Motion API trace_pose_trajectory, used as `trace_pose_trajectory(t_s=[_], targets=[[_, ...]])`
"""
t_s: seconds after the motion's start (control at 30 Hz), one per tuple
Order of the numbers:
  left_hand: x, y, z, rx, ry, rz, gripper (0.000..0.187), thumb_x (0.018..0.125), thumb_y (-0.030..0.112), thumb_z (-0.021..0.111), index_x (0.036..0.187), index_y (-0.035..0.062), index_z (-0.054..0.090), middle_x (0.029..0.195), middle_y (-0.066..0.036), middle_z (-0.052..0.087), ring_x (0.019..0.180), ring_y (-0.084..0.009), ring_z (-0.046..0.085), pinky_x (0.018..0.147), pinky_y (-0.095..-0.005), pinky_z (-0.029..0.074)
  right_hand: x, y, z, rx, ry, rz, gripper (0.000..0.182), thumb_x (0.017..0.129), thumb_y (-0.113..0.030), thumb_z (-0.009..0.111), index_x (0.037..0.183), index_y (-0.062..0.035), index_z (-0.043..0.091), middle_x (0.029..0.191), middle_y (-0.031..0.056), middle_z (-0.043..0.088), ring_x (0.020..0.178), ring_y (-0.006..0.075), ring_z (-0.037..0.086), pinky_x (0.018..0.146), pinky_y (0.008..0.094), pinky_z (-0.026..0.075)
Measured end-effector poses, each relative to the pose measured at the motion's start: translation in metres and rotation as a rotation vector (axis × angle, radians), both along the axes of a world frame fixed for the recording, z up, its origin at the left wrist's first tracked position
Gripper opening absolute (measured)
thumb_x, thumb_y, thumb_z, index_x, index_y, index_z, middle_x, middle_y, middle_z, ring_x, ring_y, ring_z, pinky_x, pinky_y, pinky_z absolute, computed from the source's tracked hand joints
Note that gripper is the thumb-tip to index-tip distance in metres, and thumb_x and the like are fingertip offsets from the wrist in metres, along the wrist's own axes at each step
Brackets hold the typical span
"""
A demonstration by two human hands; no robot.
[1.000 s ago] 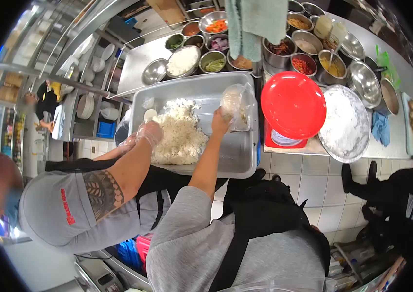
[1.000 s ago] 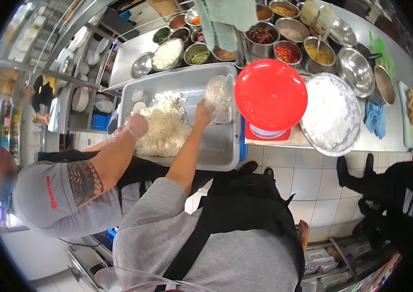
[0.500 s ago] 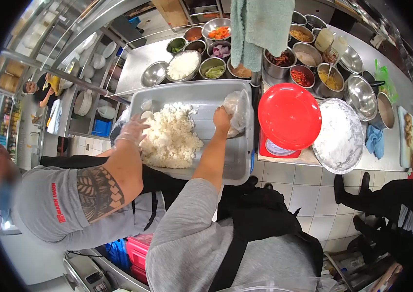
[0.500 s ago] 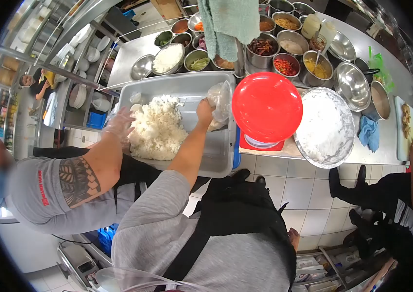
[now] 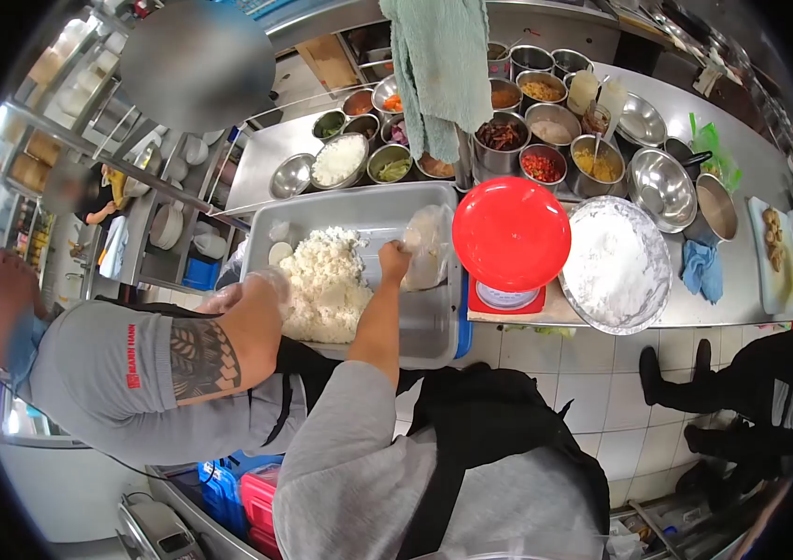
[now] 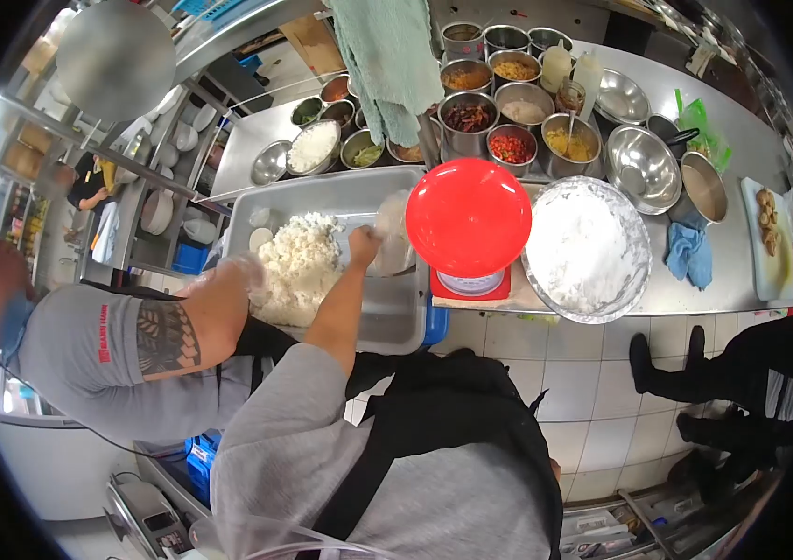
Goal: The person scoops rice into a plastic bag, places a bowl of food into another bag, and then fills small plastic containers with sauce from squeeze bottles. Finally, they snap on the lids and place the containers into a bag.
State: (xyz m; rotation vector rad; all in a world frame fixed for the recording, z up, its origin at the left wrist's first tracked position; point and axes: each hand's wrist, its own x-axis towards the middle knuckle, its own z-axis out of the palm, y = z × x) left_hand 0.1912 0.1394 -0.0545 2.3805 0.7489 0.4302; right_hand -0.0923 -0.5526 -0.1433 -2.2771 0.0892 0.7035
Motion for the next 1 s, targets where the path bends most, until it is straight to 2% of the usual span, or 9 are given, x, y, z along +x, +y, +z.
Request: trace_pose_trajectory(t_s=[0.17, 0.23, 0.27, 0.33, 0.5, 0.57, 0.73, 0.8, 1.0], targets=[[-0.009, -0.006, 0.012, 0.017, -0.011, 0.021, 0.015, 0.057, 0.01, 0.07, 0.064, -0.0003, 0.061, 0.062, -0.018, 0.058, 0.067, -0.0362, 0.059, 0.064, -0.039, 0.048, -0.016, -0.023, -0.06, -0.074, -0.041, 0.171, 0.037, 0.084, -0.024, 0.049, 0.107, 0.0055, 0.051, 0.075, 0.014, 0.059, 0.071, 0.025, 0.058, 0.065, 0.0354, 0.048], [-0.009, -0.008, 0.014, -0.04, 0.128, 0.047, 0.025, 0.06, 0.007, 0.067, 0.084, 0.0005, 0.062, 0.073, -0.019, 0.06, 0.074, -0.0353, 0.059, 0.069, -0.0399, 0.048, -0.041, -0.051, -0.139, 0.245, -0.623, -0.452, 0.038, 0.085, -0.028, 0.047, 0.104, 0.0048, 0.053, 0.08, 0.0175, 0.061, 0.072, 0.0268, 0.059, 0.065, 0.0359, 0.048], [-0.011, -0.012, 0.007, -0.037, 0.125, 0.071, 0.025, 0.06, 0.007, 0.067, 0.084, 0.0005, 0.062, 0.073, -0.019, 0.06, 0.074, -0.0353, 0.059, 0.069, -0.0399, 0.048, -0.045, -0.102, -0.198, 0.257, -0.622, -0.43, 0.038, 0.085, -0.028, 0.047, 0.104, 0.0048, 0.053, 0.08, 0.0175, 0.061, 0.072, 0.0268, 0.059, 0.065, 0.0359, 0.048], [-0.013, -0.034, 0.012, 0.283, -0.077, 0.249, 0.045, 0.063, 0.007, 0.064, 0.107, 0.0047, 0.054, 0.088, -0.022, 0.061, 0.083, -0.0351, 0.058, 0.076, -0.0419, 0.047, 0.009, -0.065, -0.07, 0.4, 0.312, -0.517, 0.04, 0.085, -0.03, 0.05, 0.108, 0.002, 0.053, 0.094, 0.0176, 0.062, 0.083, 0.0265, 0.059, 0.073, 0.0345, 0.047], [-0.051, -0.059, 0.007, 0.069, 0.353, -0.023, 0.061, 0.067, 0.006, 0.061, 0.124, 0.0079, 0.038, 0.088, -0.023, 0.06, 0.084, -0.0322, 0.061, 0.072, -0.043, 0.05, 0.073, -0.055, -0.026, 0.389, 0.363, -0.238, 0.04, 0.085, -0.03, 0.05, 0.109, 0.0017, 0.052, 0.095, 0.0171, 0.061, 0.084, 0.0259, 0.059, 0.074, 0.0341, 0.046], [-0.062, -0.081, 0.049, -0.792, 0.37, 0.179, 0.076, 0.068, 0.005, 0.062, 0.134, 0.0093, 0.025, 0.082, -0.02, 0.062, 0.068, -0.0259, 0.064, 0.058, -0.0374, 0.053, 0.106, -0.046, -0.019, 0.385, 0.371, -0.102, 0.041, 0.085, -0.03, 0.05, 0.11, 0.0015, 0.052, 0.095, 0.0168, 0.061, 0.084, 0.0257, 0.058, 0.074, 0.0339, 0.046], [-0.067, -0.064, 0.019, -0.595, 0.272, -0.004, 0.105, 0.061, 0.006, 0.07, 0.139, 0.0095, 0.0, 0.079, -0.018, 0.063, 0.057, -0.0222, 0.063, 0.05, -0.0314, 0.052, 0.215, 0.045, -0.011, 0.407, 0.326, 0.31, 0.041, 0.085, -0.03, 0.051, 0.112, 0.0012, 0.051, 0.096, 0.0162, 0.061, 0.086, 0.025, 0.058, 0.075, 0.0335, 0.046], [-0.052, -0.06, 0.011, -0.464, 0.307, -0.013, 0.097, 0.059, 0.007, 0.072, 0.138, 0.0052, 0.016, 0.08, -0.016, 0.064, 0.06, -0.0215, 0.063, 0.054, -0.0322, 0.053, 0.251, 0.105, -0.004, 0.422, 0.292, 0.482, 0.042, 0.085, -0.03, 0.051, 0.112, 0.0011, 0.05, 0.097, 0.0159, 0.061, 0.086, 0.0248, 0.058, 0.076, 0.0333, 0.046], [-0.072, -0.095, 0.102, -1.003, -0.012, -0.13, 0.039, 0.074, 0.009, 0.062, 0.112, 0.0004, 0.053, 0.085, -0.009, 0.063, 0.067, -0.0152, 0.061, 0.062, -0.0257, 0.051, 0.302, 0.198, 0.003, 0.355, 0.23, 0.921, 0.043, 0.085, -0.03, 0.051, 0.115, 0.0007, 0.049, 0.098, 0.0152, 0.06, 0.088, 0.024, 0.057, 0.077, 0.0328, 0.045]])
